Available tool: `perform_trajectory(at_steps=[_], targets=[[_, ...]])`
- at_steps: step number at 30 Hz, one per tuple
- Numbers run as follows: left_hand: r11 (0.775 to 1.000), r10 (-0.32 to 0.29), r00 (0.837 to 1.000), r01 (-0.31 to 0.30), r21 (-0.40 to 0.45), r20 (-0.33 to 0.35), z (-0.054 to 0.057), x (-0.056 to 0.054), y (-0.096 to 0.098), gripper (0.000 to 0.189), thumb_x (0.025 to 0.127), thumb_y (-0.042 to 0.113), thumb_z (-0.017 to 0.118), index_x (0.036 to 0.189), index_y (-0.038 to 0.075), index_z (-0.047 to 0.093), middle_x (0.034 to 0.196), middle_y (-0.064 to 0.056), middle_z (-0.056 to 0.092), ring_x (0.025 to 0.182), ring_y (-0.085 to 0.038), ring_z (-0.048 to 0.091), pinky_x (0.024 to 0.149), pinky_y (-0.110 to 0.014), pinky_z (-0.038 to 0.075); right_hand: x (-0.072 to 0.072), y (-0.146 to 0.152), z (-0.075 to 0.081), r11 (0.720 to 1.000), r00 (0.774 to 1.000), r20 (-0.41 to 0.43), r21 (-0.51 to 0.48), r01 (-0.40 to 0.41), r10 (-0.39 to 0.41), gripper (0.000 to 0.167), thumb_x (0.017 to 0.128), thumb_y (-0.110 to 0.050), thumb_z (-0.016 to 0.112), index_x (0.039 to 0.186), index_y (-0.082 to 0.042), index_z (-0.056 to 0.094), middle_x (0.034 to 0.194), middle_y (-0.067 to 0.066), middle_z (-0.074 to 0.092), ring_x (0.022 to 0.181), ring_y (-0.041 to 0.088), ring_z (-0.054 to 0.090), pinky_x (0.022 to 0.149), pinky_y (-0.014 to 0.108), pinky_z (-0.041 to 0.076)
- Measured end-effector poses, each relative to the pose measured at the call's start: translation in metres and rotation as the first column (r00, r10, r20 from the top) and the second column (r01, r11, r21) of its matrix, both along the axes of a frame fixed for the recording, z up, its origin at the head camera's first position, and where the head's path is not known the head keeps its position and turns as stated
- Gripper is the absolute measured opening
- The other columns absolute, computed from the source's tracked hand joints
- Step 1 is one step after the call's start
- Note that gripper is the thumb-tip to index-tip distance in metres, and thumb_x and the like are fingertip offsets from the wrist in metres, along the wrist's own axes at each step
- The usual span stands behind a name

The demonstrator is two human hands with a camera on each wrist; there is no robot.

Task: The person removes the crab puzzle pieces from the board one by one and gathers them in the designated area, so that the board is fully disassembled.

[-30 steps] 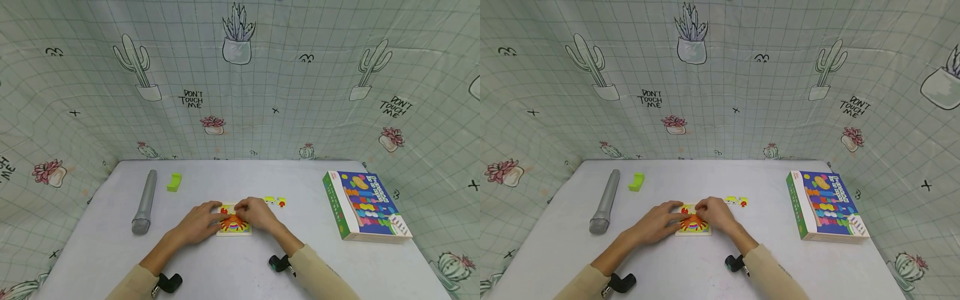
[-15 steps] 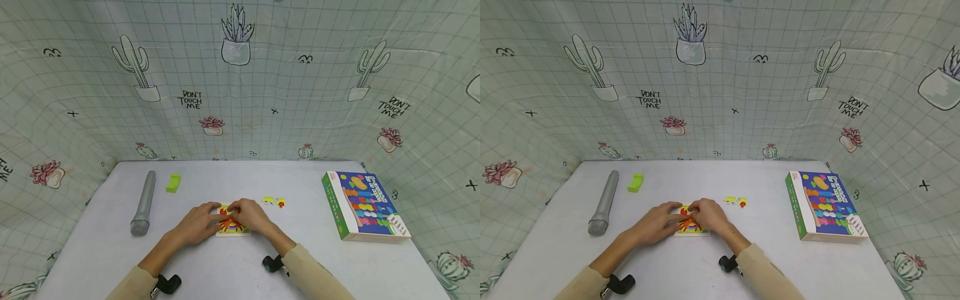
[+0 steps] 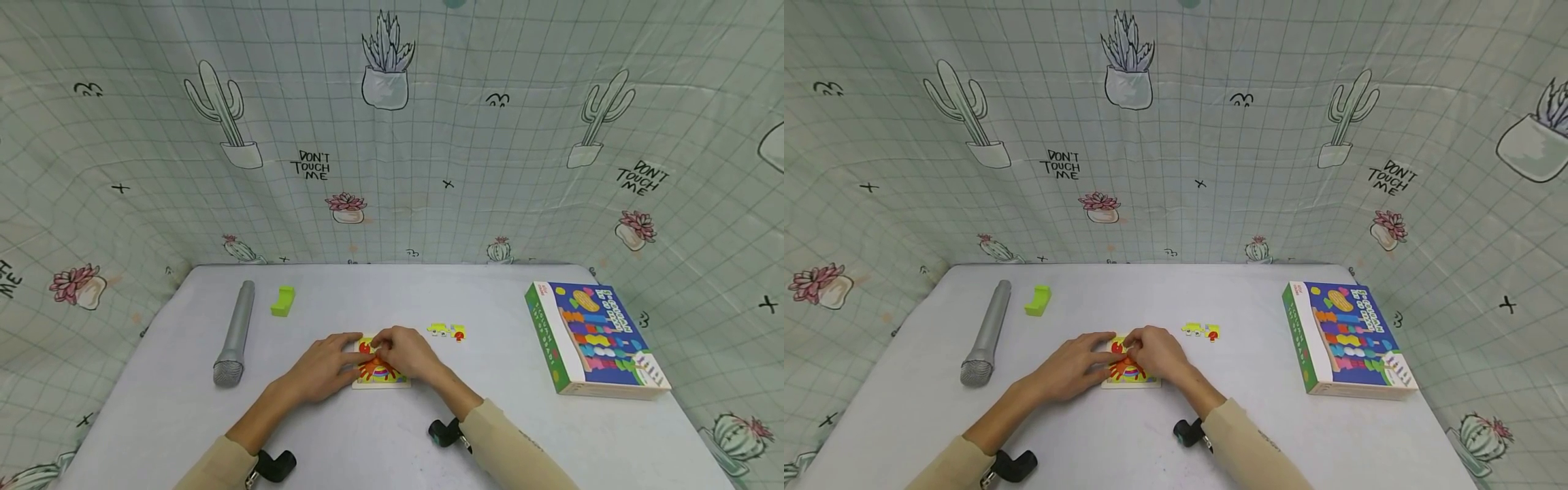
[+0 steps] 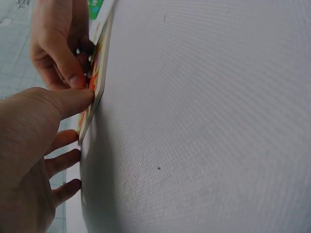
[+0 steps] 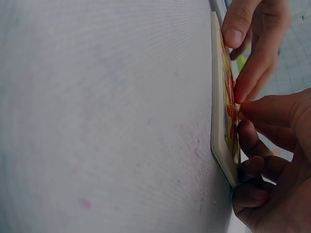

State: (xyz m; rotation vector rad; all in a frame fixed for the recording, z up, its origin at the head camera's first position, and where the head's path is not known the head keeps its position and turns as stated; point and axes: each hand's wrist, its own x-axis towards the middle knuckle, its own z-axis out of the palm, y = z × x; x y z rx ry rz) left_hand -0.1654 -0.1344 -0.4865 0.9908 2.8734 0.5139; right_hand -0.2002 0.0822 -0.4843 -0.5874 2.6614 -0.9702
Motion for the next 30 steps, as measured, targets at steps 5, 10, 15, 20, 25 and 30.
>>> perform_trajectory(at_steps=[5, 10, 15, 20, 25, 30], targets=[[1.0, 0.002, 1.0, -0.002, -0.007, 0.011, 0.0, 0.0004, -0.0005, 0.035, 0.099, 0.032, 0.062, 0.133, 0.024, 0.068, 0.152, -0.015, 0.046, 0.138, -0.038, 0.043, 0.102, -0.061, 0.041, 0.0009, -0.0003, 0.0007, 1.0, 1.0, 0.001, -0.002, 0.004, -0.004, 0.017, 0.093, -0.011, 0.066, 0.107, -0.012, 0.075, 0.077, -0.006, 0.06, 0.064, 0.008, 0.051, 0.059, 0.024, 0.041], [1.0, -0.003, 1.0, 0.003, -0.003, 0.012, 0.0011, 0.0002, -0.0006, 0.035, 0.099, 0.032, 0.063, 0.133, 0.024, 0.068, 0.152, -0.014, 0.047, 0.138, -0.038, 0.043, 0.102, -0.061, 0.04, 0.0002, -0.0002, -0.0001, 1.0, 1.0, -0.003, -0.01, 0.005, -0.005, 0.017, 0.092, -0.011, 0.066, 0.107, -0.012, 0.075, 0.077, -0.007, 0.061, 0.064, 0.008, 0.052, 0.06, 0.024, 0.042], [1.0, -0.002, 1.0, 0.002, 0.004, 0.007, 0.0003, 0.0001, -0.0006, 0.035, 0.098, 0.03, 0.065, 0.132, 0.024, 0.069, 0.15, -0.014, 0.048, 0.137, -0.038, 0.044, 0.102, -0.062, 0.04, -0.0007, 0.0006, -0.001, 1.0, 1.0, 0.005, -0.025, 0.014, -0.014, 0.016, 0.093, -0.014, 0.067, 0.107, -0.013, 0.074, 0.078, -0.007, 0.061, 0.065, 0.009, 0.053, 0.061, 0.025, 0.043], [1.0, 0.005, 1.0, -0.005, -0.005, 0.0, -0.0002, 0.0005, 0.0003, 0.035, 0.097, 0.03, 0.066, 0.132, 0.024, 0.069, 0.149, -0.014, 0.049, 0.136, -0.038, 0.045, 0.102, -0.061, 0.04, -0.0021, 0.0015, -0.0024, 0.998, 0.999, 0.021, -0.048, 0.034, -0.033, 0.024, 0.095, -0.017, 0.066, 0.119, -0.012, 0.069, 0.077, -0.006, 0.062, 0.061, 0.009, 0.053, 0.057, 0.024, 0.042], [1.0, 0.011, 1.0, -0.011, -0.017, 0.005, 0.0002, 0.0009, 0.0011, 0.035, 0.098, 0.031, 0.064, 0.133, 0.024, 0.069, 0.15, -0.014, 0.048, 0.138, -0.037, 0.044, 0.103, -0.061, 0.04, -0.0036, 0.0008, -0.0027, 0.999, 0.999, 0.014, -0.022, 0.03, -0.03, 0.031, 0.096, -0.02, 0.066, 0.126, -0.011, 0.069, 0.077, -0.006, 0.061, 0.061, 0.009, 0.052, 0.056, 0.024, 0.041], [1.0, 0.013, 1.0, -0.013, -0.015, 0.007, 0.0013, 0.0014, 0.0016, 0.035, 0.098, 0.031, 0.064, 0.133, 0.023, 0.069, 0.151, -0.015, 0.047, 0.138, -0.039, 0.044, 0.103, -0.062, 0.04, -0.0044, -0.0008, -0.0015, 0.999, 1.0, 0.005, -0.018, 0.031, -0.031, 0.028, 0.097, -0.02, 0.065, 0.123, -0.011, 0.07, 0.079, -0.006, 0.061, 0.063, 0.009, 0.053, 0.058, 0.025, 0.043]])
